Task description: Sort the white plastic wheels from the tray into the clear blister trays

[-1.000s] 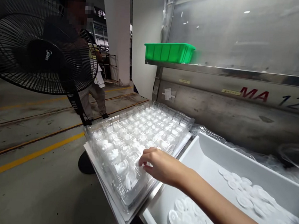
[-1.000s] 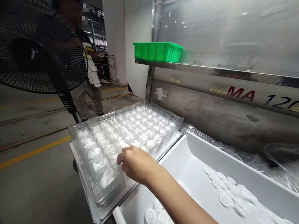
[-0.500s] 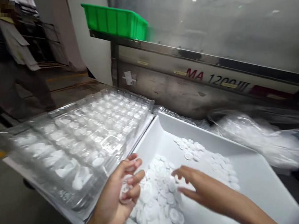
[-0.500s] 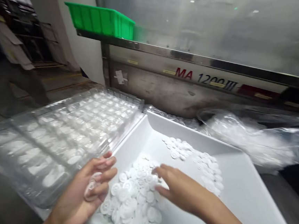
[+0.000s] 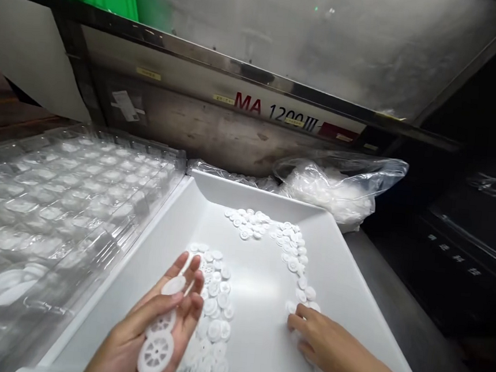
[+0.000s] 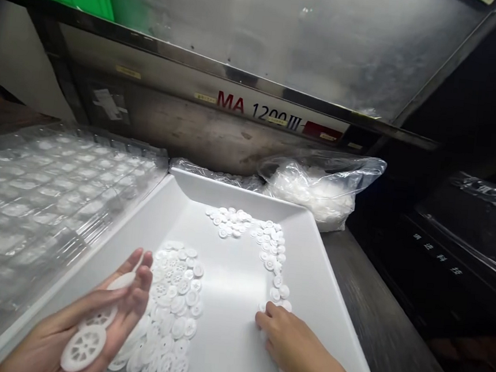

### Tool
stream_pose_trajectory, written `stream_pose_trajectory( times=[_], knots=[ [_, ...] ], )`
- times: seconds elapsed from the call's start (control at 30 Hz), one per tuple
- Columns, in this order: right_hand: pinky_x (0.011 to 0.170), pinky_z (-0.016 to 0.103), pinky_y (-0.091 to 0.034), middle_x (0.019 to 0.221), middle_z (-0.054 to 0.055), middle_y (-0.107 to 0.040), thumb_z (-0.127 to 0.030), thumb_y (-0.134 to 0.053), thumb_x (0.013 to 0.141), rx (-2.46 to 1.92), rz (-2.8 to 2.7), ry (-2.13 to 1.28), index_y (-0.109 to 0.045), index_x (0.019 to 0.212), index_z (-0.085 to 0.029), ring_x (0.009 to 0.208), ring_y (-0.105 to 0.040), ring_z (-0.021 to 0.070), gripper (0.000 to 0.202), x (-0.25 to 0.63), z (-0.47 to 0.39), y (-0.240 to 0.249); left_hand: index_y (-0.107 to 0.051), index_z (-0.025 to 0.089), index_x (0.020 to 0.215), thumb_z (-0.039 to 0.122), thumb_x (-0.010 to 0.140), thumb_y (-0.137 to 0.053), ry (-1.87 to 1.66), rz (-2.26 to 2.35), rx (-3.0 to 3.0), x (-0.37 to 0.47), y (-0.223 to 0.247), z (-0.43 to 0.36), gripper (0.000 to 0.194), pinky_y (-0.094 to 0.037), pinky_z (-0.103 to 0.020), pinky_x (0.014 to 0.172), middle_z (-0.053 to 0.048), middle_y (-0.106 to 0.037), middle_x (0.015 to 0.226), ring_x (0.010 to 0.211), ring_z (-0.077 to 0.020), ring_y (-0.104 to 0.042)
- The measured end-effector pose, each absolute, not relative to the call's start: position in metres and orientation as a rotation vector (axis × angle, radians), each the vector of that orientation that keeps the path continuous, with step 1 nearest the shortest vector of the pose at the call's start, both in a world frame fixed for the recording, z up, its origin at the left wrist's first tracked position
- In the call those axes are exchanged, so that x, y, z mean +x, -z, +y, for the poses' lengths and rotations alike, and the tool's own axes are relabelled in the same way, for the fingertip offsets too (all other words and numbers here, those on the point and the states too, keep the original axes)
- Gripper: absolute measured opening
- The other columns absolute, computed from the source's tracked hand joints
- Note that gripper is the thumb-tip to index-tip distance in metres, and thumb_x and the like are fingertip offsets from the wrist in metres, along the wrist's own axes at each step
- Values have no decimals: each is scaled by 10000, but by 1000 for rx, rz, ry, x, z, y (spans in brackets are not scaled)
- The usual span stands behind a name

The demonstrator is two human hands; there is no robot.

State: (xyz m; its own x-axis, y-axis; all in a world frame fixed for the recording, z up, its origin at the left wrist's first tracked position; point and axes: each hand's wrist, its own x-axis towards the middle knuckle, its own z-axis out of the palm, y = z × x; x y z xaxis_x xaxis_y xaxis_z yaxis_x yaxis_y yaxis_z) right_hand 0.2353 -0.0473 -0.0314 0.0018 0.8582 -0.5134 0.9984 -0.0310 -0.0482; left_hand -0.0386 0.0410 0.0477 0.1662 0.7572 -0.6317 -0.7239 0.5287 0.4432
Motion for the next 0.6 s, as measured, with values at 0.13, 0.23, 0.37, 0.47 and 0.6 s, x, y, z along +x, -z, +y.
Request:
stream_pose_trajectory(
  times=[0.13,0.23,0.37,0.47,0.6],
  knots=[
    [739,323,-540,1004,33,-613,-272,-602,948,1967,2011,557,-610,977,-147,821,-606,143,128,242,-51,49,-537,105,1250,-57,835,-414,-913,890,78,-22,-49,30,463,-608,-256,782,-147,-678,1223,1025,-178,-698],
    [722,315,-536,982,33,-615,-308,-609,942,1994,2112,534,-607,985,-152,804,-604,141,162,248,-55,61,-474,111,1323,-1,847,-456,-857,738,6,-21,-40,28,490,-594,-307,850,-151,-695,1203,1096,-209,-670],
    [677,307,-528,891,36,-608,-180,-603,889,2001,2287,496,-604,927,-164,741,-608,150,41,252,-50,58,-397,131,1384,42,890,-442,-808,633,-33,-22,-38,28,505,-534,-329,948,-94,-659,1290,1156,-193,-635],
    [644,285,-518,896,45,-605,-53,-508,823,1974,2454,487,-590,976,-202,671,-605,137,229,245,-37,26,-427,82,1355,-5,869,-445,-785,670,22,-18,-38,25,493,-473,-327,1027,-108,-602,1367,1177,-191,-618],
    [664,215,-502,1041,9,-582,-122,-477,868,1871,2718,476,-495,1175,-294,787,-612,102,352,214,-18,-37,-488,98,1313,7,852,-485,-747,610,47,-9,-28,21,470,-489,-313,1002,-86,-578,1398,1198,-199,-605]
  ],
)
